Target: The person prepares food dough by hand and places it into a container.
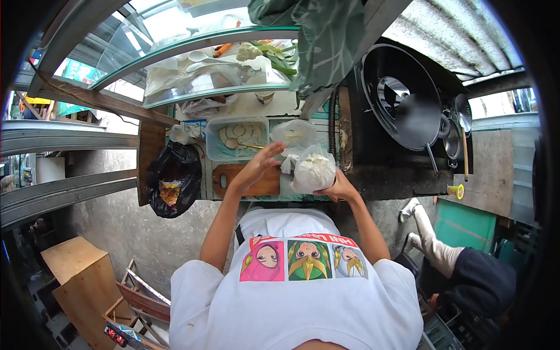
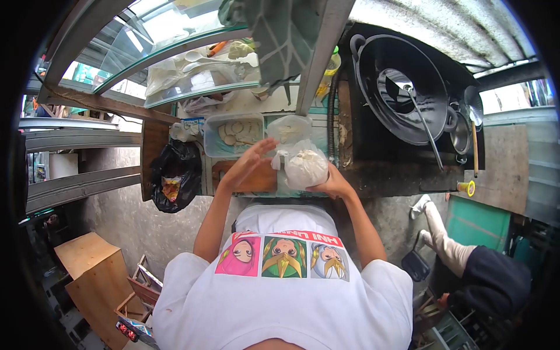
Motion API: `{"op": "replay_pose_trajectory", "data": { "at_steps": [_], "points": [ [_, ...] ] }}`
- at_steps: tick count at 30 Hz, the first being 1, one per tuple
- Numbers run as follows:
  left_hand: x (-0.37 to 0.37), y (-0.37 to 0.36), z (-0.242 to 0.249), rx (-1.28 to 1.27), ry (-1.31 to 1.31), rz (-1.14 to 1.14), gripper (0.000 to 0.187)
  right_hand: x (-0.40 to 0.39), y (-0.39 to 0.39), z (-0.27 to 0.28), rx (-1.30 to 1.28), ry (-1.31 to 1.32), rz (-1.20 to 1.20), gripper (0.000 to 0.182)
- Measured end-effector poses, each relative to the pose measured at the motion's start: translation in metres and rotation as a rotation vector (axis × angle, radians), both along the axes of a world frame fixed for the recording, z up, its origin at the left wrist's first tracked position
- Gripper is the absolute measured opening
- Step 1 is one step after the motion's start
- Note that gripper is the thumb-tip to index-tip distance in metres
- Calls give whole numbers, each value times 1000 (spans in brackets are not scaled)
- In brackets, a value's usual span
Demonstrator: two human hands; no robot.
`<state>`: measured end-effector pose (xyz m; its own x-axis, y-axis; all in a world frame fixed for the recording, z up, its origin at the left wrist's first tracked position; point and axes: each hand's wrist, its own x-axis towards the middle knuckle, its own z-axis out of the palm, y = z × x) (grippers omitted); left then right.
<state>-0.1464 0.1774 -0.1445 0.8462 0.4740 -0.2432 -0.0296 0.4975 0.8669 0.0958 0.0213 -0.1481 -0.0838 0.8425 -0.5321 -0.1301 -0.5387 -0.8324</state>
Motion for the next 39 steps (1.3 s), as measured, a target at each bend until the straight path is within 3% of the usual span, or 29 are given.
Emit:
{"op": "replay_pose_trajectory", "data": {
  "at_steps": [3, 7, 10, 13, 17, 22, 26, 35, 37, 39],
  "points": [
    [29, -12, 12, 144, 217, 80, 86, 17, 1, -14, 203, -38, 57, 82],
    [53, -28, -2, 277, 436, -36, 82, 29, 14, -25, 161, -40, 165, 85],
    [52, -35, -19, 6, 442, -56, 77, 29, 28, -26, 153, 37, 183, 86],
    [53, -41, -4, -187, 400, -4, 74, 25, 33, -35, 25, 81, 226, 84],
    [53, -35, -21, -252, 418, 8, 76, 19, 47, -17, -95, 89, 225, 81],
    [65, -24, -19, -257, 622, -77, 79, 21, 56, -11, -310, 188, 166, 78],
    [73, -15, -18, -264, 683, -7, 78, 21, 67, -4, -378, 156, 175, 48],
    [69, -4, -21, -318, 693, 48, 70, 21, 88, -6, -443, 280, 66, 52],
    [57, -13, -29, -455, 569, 189, 65, 21, 87, -11, -428, 274, 34, 51],
    [42, -24, -44, -526, 567, 168, 60, 21, 82, -15, -418, 309, 12, 51]
  ]
}}
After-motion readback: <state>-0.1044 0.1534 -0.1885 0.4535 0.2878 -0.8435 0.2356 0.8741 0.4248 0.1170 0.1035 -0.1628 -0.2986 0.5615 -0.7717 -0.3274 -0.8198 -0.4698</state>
